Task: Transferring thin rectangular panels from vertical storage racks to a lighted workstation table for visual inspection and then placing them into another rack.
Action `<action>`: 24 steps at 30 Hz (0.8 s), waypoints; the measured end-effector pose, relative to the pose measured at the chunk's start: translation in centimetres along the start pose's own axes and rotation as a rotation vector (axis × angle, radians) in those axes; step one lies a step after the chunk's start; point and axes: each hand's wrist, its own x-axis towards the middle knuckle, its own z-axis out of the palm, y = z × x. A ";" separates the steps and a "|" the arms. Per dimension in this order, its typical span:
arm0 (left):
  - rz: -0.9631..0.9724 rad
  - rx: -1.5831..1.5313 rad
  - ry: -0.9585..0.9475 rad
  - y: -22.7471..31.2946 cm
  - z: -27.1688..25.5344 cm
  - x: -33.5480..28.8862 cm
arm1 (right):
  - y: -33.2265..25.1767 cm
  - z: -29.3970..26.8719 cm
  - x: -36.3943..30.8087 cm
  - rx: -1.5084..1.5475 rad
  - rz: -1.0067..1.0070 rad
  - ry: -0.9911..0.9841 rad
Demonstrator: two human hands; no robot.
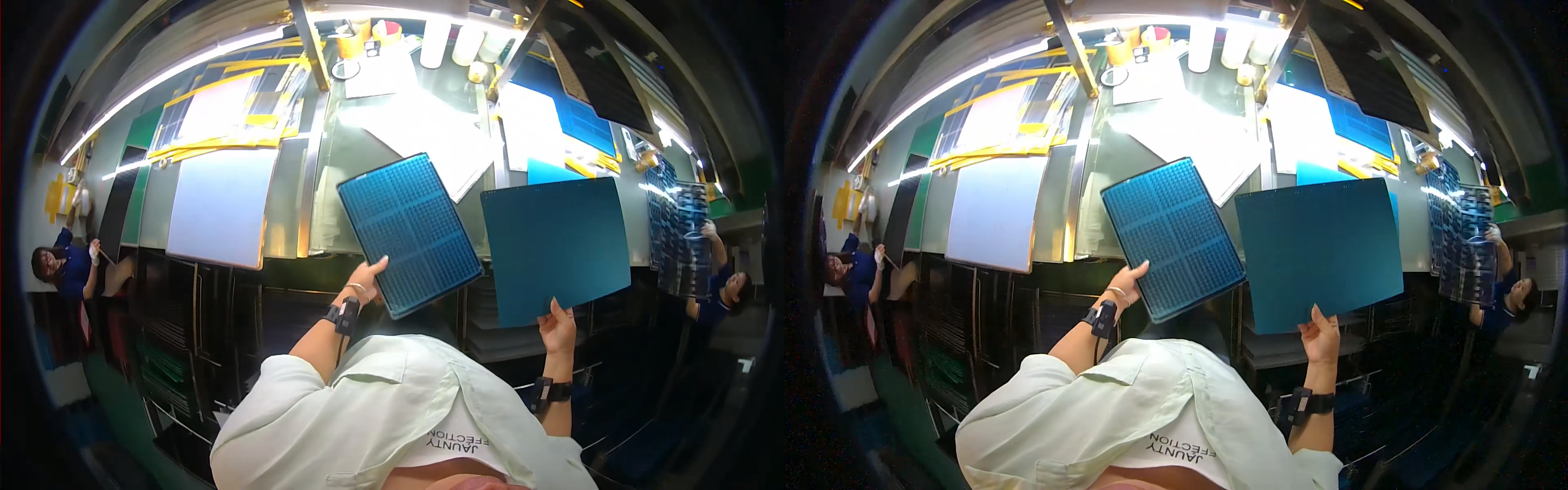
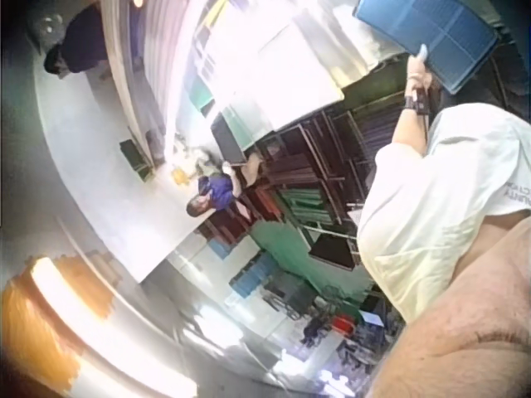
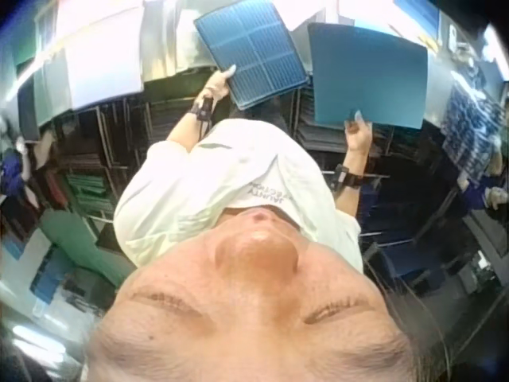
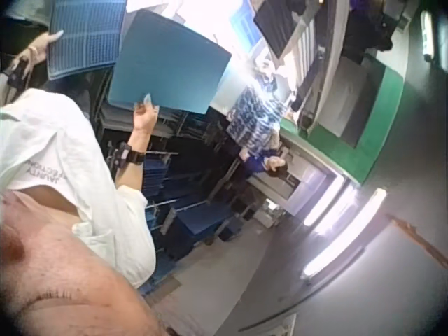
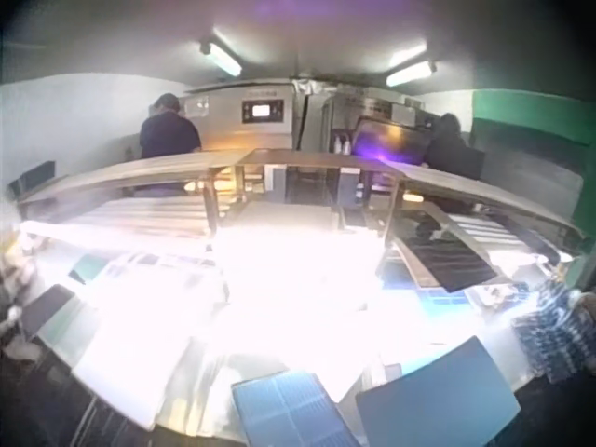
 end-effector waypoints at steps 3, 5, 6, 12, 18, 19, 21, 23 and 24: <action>0.171 -0.037 0.180 2.4 -0.4 -1.5 | 0.6 1.1 2.7 0.001 0.089 -0.018; 0.279 -0.073 0.257 4.6 -2.1 -4.7 | 1.7 2.0 4.6 0.036 0.159 -0.037; 0.324 -0.047 0.322 6.8 -3.8 -6.8 | 2.9 2.7 5.6 0.072 0.194 -0.042; 0.718 -0.120 0.531 11.0 -9.7 -17.7 | 13.0 9.4 10.0 0.117 0.395 -0.177; 0.766 -0.339 0.659 10.4 -13.0 -21.1 | 20.5 14.6 11.8 0.199 0.520 -0.071; 0.770 -0.316 0.676 10.1 -13.2 -21.2 | 21.1 15.0 11.9 0.215 0.543 -0.027; 0.761 -0.304 0.737 9.8 -13.4 -21.2 | 21.9 15.6 11.7 0.201 0.551 -0.027; 0.764 -0.318 0.758 9.6 -13.2 -21.1 | 22.4 15.9 11.4 0.207 0.555 -0.008; 0.766 -0.315 0.757 9.6 -13.0 -20.9 | 22.6 16.0 11.1 0.221 0.557 -0.002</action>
